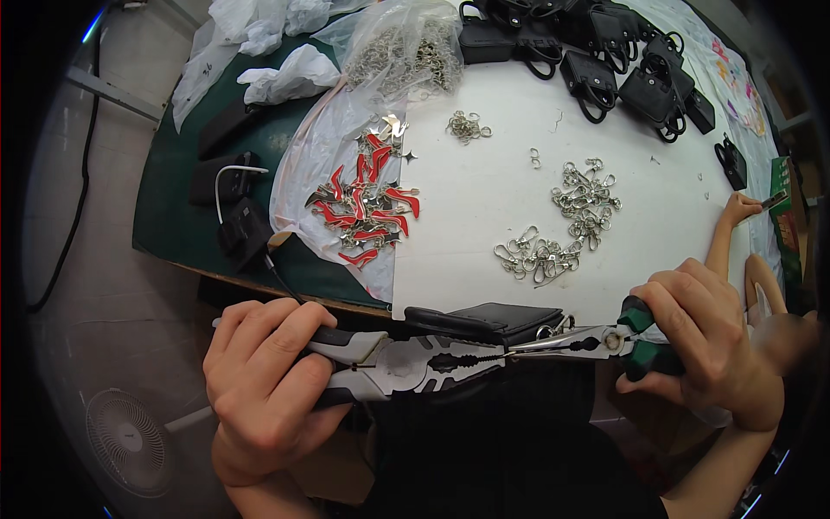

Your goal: The person attaches metal chain links and decorative charms to small black bag-shaped plastic pieces using pliers to open and close the rings.

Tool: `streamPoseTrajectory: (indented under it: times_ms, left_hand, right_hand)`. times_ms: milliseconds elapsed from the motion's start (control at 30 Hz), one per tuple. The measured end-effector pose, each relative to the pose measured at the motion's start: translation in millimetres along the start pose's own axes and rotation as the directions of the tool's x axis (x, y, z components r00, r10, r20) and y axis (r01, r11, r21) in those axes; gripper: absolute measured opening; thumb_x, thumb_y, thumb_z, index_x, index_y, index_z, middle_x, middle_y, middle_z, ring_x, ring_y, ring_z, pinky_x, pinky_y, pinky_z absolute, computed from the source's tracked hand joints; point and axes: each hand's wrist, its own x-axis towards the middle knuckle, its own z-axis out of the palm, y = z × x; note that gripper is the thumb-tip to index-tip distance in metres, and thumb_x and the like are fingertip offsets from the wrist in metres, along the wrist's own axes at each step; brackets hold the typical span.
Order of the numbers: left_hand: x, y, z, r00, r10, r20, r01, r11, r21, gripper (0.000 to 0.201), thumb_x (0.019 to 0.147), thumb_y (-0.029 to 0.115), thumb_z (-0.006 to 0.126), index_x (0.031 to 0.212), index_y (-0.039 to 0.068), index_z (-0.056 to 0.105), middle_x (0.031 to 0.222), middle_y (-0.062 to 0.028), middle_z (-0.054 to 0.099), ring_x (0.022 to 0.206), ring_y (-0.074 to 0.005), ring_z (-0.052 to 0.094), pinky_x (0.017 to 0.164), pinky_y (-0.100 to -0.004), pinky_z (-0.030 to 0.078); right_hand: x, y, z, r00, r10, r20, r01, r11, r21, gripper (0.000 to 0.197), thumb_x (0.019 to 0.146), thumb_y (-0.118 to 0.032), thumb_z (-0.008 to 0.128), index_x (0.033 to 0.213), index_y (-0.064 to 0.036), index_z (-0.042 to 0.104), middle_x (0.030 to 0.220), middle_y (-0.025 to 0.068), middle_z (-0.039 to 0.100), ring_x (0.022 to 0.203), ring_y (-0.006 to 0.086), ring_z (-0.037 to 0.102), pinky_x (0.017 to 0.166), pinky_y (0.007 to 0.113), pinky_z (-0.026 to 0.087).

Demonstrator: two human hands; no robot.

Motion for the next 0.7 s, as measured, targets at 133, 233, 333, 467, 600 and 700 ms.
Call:
streamPoseTrajectory:
  times_ms: [133,233,333,467,600,700]
  left_hand:
    - [0.4,-1.1,-0.3,1.000,-0.006,0.021,0.006,0.999,-0.031,0.036,0.041,0.016,0.072,0.068,-0.002,0.055,0.093,-0.0175,0.066,0.083,-0.0339,0.064,0.069,-0.0431,0.047]
    - [0.2,-1.1,-0.4,1.000,-0.012,0.021,0.013,0.999,-0.037,0.037,0.041,0.016,0.072,0.068,-0.002,0.055,0.093,-0.0172,0.066,0.083,-0.0337,0.064,0.069,-0.0430,0.047]
    - [0.7,-1.1,-1.2,1.000,-0.014,0.022,0.015,0.999,-0.040,0.037,0.041,0.015,0.073,0.068,-0.002,0.055,0.094,-0.0166,0.066,0.083,-0.0335,0.064,0.069,-0.0430,0.047]
    - [2.4,1.6,-1.7,1.000,-0.020,0.015,0.020,0.999,0.028,0.036,0.044,0.017,0.077,0.068,-0.001,0.057,0.097,-0.0152,0.067,0.087,-0.0326,0.064,0.070,-0.0429,0.047]
    - [1.1,-1.2,6.0,0.994,-0.101,0.047,0.098,0.994,0.046,0.038,0.046,0.019,0.083,0.069,0.000,0.061,0.097,-0.0112,0.067,0.087,-0.0298,0.062,0.071,-0.0412,0.046]
    - [-3.4,-9.9,25.7,0.979,-0.196,0.059,0.195,0.981,0.013,0.041,0.049,0.025,0.089,0.073,0.001,0.066,0.094,-0.0082,0.067,0.083,-0.0284,0.060,0.070,-0.0394,0.046]
  right_hand:
    - [-0.6,0.8,1.3,1.000,0.015,-0.013,-0.015,1.000,0.007,0.060,0.075,-0.039,0.079,0.110,0.0067,0.061,0.091,0.0144,0.060,0.075,0.0285,0.057,0.066,0.038,0.046]
    - [-0.4,1.2,1.6,0.999,0.029,-0.020,-0.029,1.000,0.013,0.060,0.076,-0.039,0.079,0.110,0.0064,0.061,0.092,0.0144,0.061,0.076,0.0288,0.057,0.067,0.038,0.046]
    - [0.0,1.9,2.2,0.999,0.038,-0.028,-0.037,0.999,0.019,0.059,0.076,-0.038,0.080,0.110,0.0060,0.061,0.093,0.0144,0.061,0.077,0.0291,0.057,0.068,0.039,0.046]
    - [1.3,4.8,6.2,0.998,0.052,-0.039,-0.051,0.998,0.026,0.058,0.076,-0.037,0.080,0.111,0.0055,0.061,0.093,0.0144,0.061,0.079,0.0295,0.058,0.070,0.039,0.046]
    - [-2.3,11.7,10.0,0.995,0.079,-0.055,-0.078,0.997,0.016,0.058,0.076,-0.037,0.080,0.111,0.0050,0.062,0.094,0.0143,0.061,0.080,0.0299,0.058,0.071,0.039,0.047]
    - [-9.0,18.9,10.9,0.991,0.113,-0.065,-0.113,0.994,-0.002,0.057,0.076,-0.036,0.080,0.111,0.0047,0.062,0.095,0.0143,0.062,0.081,0.0302,0.059,0.072,0.039,0.047]
